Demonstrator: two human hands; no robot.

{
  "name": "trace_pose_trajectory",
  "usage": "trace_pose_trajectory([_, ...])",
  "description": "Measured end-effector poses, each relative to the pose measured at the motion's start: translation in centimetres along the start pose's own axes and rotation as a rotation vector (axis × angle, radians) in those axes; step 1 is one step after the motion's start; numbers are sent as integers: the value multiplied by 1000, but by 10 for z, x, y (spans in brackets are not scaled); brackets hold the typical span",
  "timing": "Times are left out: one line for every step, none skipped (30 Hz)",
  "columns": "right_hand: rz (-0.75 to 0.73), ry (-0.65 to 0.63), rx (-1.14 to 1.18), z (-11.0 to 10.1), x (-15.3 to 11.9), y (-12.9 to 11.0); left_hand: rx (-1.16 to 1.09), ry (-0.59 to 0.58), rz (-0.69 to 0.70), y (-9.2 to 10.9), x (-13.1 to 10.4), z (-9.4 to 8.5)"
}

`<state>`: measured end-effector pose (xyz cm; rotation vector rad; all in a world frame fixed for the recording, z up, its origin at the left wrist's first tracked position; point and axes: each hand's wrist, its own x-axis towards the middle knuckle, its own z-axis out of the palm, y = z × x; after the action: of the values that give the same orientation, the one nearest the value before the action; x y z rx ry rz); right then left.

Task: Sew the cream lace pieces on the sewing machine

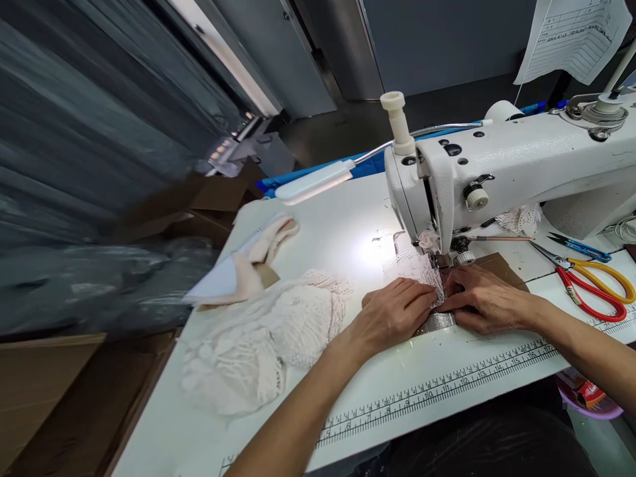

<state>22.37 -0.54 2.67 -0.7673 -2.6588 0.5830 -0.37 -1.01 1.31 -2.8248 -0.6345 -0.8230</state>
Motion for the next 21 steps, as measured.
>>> trace_pose_trajectory([-1, 2, 9, 0, 0, 1, 2, -7, -1, 0, 0, 0])
trace_pose_trajectory([1, -1, 28, -1, 0, 2, 2, -13, -1, -1, -1, 0])
trace_pose_trajectory([10, -8, 61, -3, 0, 4, 1, -17, -3, -1, -1, 1])
trace_pose_trajectory([32, -14, 96, -5, 1, 6, -2, -18, -7, -1, -2, 1])
trace_pose_trajectory([70, -14, 122, -8, 3, 8, -6, -17, -12, -2, -2, 1])
trace_pose_trajectory([118, -11, 126, -11, 5, 10, -9, -13, -15, -2, -2, 1])
trace_pose_trajectory([166, -8, 104, -14, 8, 12, -10, -9, -17, -1, -3, 2])
trace_pose_trajectory([208, -9, 61, -17, 11, 14, -10, -4, -20, -1, -3, 2])
trace_pose_trajectory([239, -16, 8, -18, 13, 16, -10, -2, -24, -1, -3, 2])
trace_pose_trajectory([259, -33, -40, -19, 15, 17, -12, -3, -28, -1, -3, 2])
trace_pose_trajectory([270, -53, -75, -18, 17, 18, -13, -6, -32, -1, -3, 2])
trace_pose_trajectory([278, -66, -97, -16, 17, 19, -11, -13, -37, -1, -3, 2])
trace_pose_trajectory([282, -65, -110, -14, 17, 20, -6, -18, -38, -1, -3, 2])
trace_pose_trajectory([280, -55, -117, -11, 16, 21, 4, -23, -36, -1, -4, 2])
trace_pose_trajectory([272, -38, -122, -8, 15, 21, 16, -26, -32, -1, -4, 1])
trace_pose_trajectory([259, -21, -126, -5, 13, 22, 27, -28, -26, -1, -4, 1])
trace_pose_trajectory([246, -5, -129, -3, 12, 22, 35, -29, -20, -1, -4, 1])
trace_pose_trajectory([233, 5, -133, -2, 10, 22, 38, -30, -16, -1, -4, 1])
trace_pose_trajectory([224, 12, -136, -1, 9, 21, 37, -30, -14, -1, -4, 1])
trace_pose_trajectory([217, 18, -140, -1, 8, 21, 35, -29, -12, -1, -4, 1])
trace_pose_trajectory([212, 22, -145, -1, 8, 20, 30, -25, -10, -1, -4, 1])
